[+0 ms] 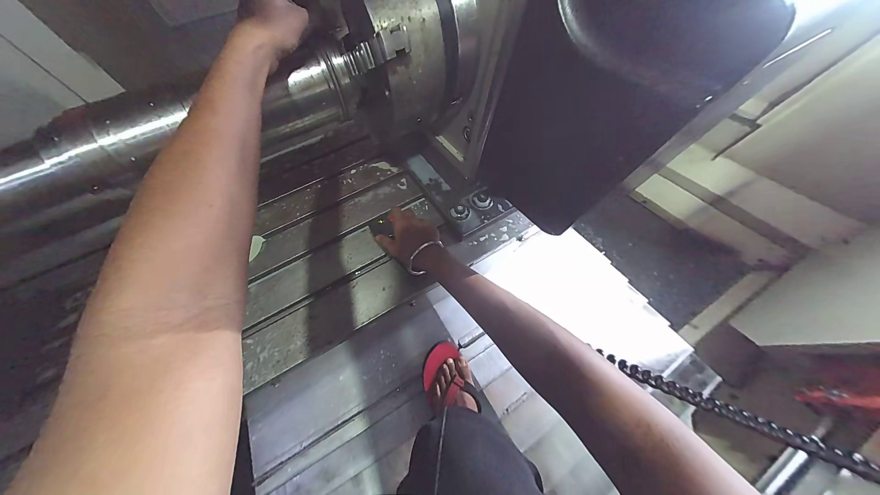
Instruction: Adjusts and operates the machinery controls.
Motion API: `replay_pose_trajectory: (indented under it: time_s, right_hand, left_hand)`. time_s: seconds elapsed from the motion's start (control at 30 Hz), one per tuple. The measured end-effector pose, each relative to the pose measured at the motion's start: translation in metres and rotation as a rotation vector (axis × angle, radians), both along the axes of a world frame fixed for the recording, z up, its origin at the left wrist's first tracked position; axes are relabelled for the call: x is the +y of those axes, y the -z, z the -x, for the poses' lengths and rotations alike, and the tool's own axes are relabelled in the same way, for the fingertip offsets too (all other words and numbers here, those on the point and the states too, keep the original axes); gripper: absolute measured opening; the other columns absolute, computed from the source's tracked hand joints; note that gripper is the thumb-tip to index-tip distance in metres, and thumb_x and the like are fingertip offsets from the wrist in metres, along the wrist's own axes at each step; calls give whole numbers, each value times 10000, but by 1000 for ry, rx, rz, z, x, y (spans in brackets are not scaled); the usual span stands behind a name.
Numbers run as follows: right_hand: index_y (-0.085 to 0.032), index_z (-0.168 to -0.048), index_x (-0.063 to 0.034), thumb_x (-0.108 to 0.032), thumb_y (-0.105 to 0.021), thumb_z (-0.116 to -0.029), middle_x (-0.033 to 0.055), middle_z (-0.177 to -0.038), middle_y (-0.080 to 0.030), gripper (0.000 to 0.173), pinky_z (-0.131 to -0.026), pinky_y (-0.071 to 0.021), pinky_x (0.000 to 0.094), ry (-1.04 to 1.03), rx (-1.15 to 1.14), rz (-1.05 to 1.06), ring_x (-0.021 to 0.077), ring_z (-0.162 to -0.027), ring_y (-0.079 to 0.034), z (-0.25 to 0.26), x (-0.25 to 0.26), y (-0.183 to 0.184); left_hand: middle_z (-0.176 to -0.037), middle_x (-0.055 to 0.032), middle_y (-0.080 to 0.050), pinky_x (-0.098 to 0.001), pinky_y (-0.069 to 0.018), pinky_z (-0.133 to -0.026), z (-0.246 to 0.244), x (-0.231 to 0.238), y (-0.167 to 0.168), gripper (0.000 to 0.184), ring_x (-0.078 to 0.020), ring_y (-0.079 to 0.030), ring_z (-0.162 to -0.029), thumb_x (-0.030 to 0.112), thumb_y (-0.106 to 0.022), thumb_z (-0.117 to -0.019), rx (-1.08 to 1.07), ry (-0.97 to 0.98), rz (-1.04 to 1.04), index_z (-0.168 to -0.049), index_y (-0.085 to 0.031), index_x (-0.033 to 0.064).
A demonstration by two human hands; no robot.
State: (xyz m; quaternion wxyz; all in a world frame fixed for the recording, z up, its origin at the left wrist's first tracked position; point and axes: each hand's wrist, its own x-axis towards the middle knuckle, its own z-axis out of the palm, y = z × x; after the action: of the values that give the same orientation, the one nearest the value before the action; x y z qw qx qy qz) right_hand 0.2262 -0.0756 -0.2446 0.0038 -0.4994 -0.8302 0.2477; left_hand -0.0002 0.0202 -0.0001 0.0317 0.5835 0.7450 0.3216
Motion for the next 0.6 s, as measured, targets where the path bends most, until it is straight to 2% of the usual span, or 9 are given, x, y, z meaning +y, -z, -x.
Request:
replay_pose_trajectory:
  time_s: [0.1, 0.2, 0.33, 0.43, 0.6]
  right_hand:
    - [-488, -1486, -114, -527, -627, -978, 217, -1389, -586, 669, -912, -540, 599, -6, 17, -5, 406, -1160, -654, -1, -1, 1]
    - [-504, -1475, -129, -518, -627, -979, 212, -1391, -580, 642, -897, -546, 598, -12, 24, -11, 402, -1148, -658, -2, 0, 3]
    - [-512, -1457, -117, -534, -630, -973, 215, -1374, -594, 650, -874, -554, 598, -24, 18, -28, 401, -1112, -674, -1, 1, 4]
    - [-496, -1454, -108, -583, -649, -944, 221, -1359, -600, 713, -878, -551, 602, -21, 28, -12, 402, -1113, -674, -4, 2, 4]
    - [-468, -1487, -126, -626, -677, -905, 191, -1368, -601, 795, -943, -543, 582, -11, 110, 23, 367, -1179, -651, -9, 7, 8]
  left_hand:
    - [-1294, -242, -604, -550, -430, -1045, -3, -3, -2, 346, -330, -581, -1215, 128, -608, -960, 13, -9, 35, -1277, -602, -12]
    - [-1279, -189, -632, -512, -458, -1037, -3, -4, -2, 320, -273, -603, -1193, 139, -609, -964, -1, 0, 33, -1269, -635, 44]
    - [-1264, -161, -651, -500, -473, -1031, -3, -4, -1, 308, -247, -619, -1177, 133, -625, -944, -22, -9, 21, -1246, -663, 88]
    - [-1262, -150, -651, -483, -483, -1026, -2, -2, 0, 319, -233, -622, -1170, 153, -655, -939, -52, -5, 17, -1251, -658, 88]
    - [-1279, -181, -637, -512, -466, -1031, -1, -2, -1, 336, -267, -609, -1188, 108, -606, -932, -19, -10, -2, -1263, -648, 63]
